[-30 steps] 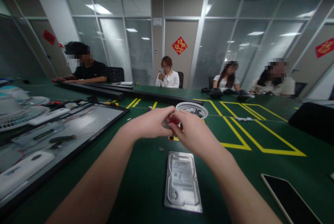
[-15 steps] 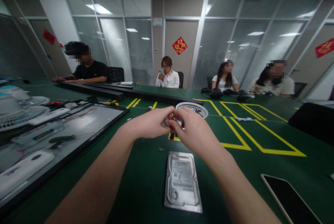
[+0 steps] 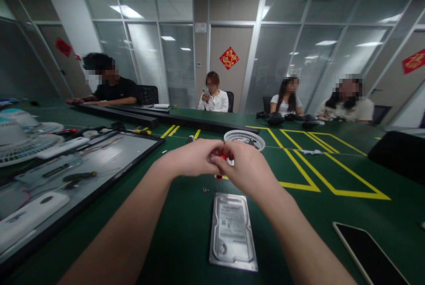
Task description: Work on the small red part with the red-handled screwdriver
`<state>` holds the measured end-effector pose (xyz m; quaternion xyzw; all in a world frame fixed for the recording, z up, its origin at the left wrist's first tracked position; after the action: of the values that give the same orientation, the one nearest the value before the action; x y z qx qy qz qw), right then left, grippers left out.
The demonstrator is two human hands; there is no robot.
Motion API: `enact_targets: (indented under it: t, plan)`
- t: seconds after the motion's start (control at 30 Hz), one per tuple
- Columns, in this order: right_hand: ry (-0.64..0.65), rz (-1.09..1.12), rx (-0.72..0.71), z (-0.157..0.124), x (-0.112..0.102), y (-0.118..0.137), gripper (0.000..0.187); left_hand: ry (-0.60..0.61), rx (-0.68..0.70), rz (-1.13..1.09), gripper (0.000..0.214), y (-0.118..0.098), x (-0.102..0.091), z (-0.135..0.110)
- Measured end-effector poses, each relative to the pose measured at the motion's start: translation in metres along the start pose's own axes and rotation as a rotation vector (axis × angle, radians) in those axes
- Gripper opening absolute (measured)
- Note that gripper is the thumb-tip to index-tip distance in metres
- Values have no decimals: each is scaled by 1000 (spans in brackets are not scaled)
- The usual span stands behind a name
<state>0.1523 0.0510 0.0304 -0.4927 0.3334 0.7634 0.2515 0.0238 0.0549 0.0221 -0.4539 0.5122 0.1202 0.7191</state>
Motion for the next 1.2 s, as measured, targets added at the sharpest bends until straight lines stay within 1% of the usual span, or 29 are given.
enact_targets:
  t: [0.07, 0.17, 0.27, 0.33, 0.43, 0.5, 0.57, 0.67, 0.7, 0.8, 0.93, 1.0, 1.1, 1.13, 1.2]
  plan:
    - [5, -3, 29, 0, 0, 0, 26, 9, -14, 11, 25, 0, 0, 0]
    - [8, 18, 19, 1, 0, 0, 26, 3, -39, 51, 20, -1, -1, -1]
    - [-8, 44, -50, 0, -2, 0, 18, -18, -57, 83, 27, -2, -4, -4]
    - [4, 54, -114, 0, -1, 1, 12, -22, -81, 93, 33, -1, -6, -5]
    - [46, 67, -195, 0, 2, 3, 24, -8, -94, 87, 39, 0, -7, -7]
    - [66, 81, -223, 0, 3, 5, 28, -2, -86, 65, 44, -1, -6, -8]
    - [74, 75, -208, 1, 4, 6, 25, -7, -77, 45, 44, -1, -6, -8]
    - [71, 44, -135, 1, 3, 4, 7, -29, -50, 16, 40, -2, -5, -5]
    - [63, 39, -115, 1, 2, 3, 4, -32, -34, 7, 38, -3, -5, -4]
    - [33, 31, -72, 0, 0, 2, 13, -12, 1, -10, 31, -4, -2, -1]
    - [21, 25, -35, 0, -1, 0, 20, 5, -35, 7, 25, -4, -1, -1]
    - [4, 24, -50, 0, -1, 1, 18, -11, -53, 31, 26, -4, -3, -3]
    - [-4, 24, -98, 0, -2, 3, 7, -30, -83, 100, 27, -4, -5, -6]
    - [10, 27, -116, 0, -1, 3, 7, -32, -92, 119, 27, -3, -6, -6]
    - [44, 35, -145, 1, 1, 5, 15, -35, -100, 124, 28, -3, -6, -7]
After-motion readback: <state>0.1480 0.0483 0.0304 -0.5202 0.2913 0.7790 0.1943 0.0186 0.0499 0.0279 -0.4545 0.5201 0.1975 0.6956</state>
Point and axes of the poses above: each hand's wrist, its own z-axis towards the middle knuckle, its own x-axis out of the palm, y = z × x, the point moved 6 cm from there along z, towards the middle knuckle, and after that the axes turned 12 degrees about y, right-handed, at the moved point
